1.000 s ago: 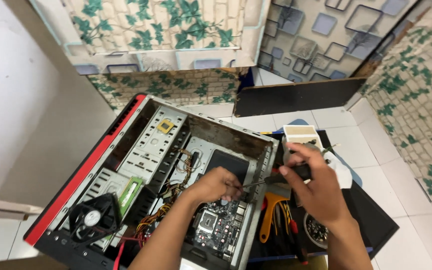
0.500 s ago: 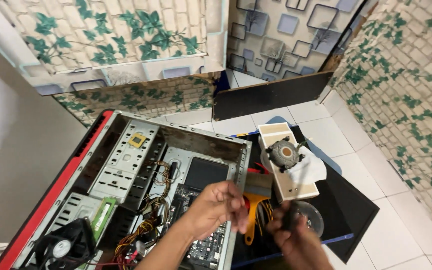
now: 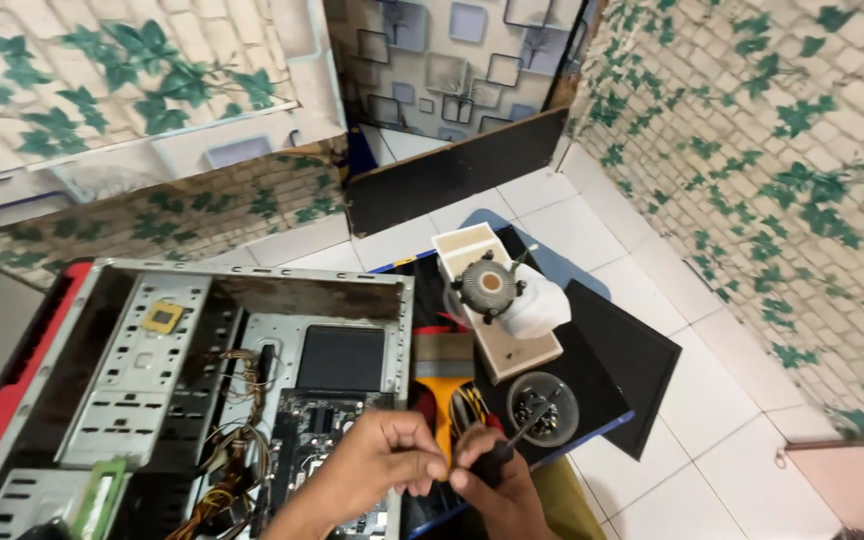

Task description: Disassembling a desktop computer by removing screws and components from the motherboard area using a screwdriver.

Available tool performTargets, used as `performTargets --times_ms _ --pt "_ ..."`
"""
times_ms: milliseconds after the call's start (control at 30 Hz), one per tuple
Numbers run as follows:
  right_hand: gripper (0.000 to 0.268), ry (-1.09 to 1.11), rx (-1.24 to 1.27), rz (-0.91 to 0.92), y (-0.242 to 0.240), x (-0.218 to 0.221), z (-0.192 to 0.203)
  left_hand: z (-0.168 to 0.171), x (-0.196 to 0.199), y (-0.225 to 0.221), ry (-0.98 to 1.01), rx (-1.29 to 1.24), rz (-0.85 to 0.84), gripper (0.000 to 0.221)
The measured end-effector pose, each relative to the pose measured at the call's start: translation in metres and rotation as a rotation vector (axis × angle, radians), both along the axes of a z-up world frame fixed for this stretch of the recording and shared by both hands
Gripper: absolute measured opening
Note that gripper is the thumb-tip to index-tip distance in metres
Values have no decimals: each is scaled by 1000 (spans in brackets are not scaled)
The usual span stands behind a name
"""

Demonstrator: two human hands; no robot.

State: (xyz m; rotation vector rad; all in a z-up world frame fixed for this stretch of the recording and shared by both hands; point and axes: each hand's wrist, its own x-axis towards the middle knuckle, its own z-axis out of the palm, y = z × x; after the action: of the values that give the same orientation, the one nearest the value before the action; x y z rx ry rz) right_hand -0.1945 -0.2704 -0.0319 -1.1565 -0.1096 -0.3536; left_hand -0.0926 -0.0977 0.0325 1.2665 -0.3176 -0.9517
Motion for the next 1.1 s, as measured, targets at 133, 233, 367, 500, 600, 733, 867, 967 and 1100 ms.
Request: performTargets --times_ms 133,233,367,500,600,733,867,967,1100 --pt "17 -26 -210 -92 0 0 8 -2 -7 -6 -130 -19 -34 13" --pt "13 -27 -252 -176 4 1 13 -1 -8 -7 -139 52 -26 16" --pt "9 -160 -419 -261 4 1 19 13 -8 -7 -149 144 -48 16" --pt "9 -210 -430 -290 9 -2 22 25 -8 -6 -181 224 -99 23" --pt "14 -235 -540 -280 1 1 13 17 -10 -7 -160 209 -90 21" --pt "12 -47 -473 -287 -35 -2 -21 12 3 1 -264 139 63 17" --pt "4 324 -782 -432 -103 0 -62 23 28 37 -696 315 455 26" --pt "13 343 -1182 -490 -153 0 -76 24 41 62 -933 646 564 28" --pt "27 515 -1496 -499 -187 -7 -78 9 53 70 -955 934 580 21"
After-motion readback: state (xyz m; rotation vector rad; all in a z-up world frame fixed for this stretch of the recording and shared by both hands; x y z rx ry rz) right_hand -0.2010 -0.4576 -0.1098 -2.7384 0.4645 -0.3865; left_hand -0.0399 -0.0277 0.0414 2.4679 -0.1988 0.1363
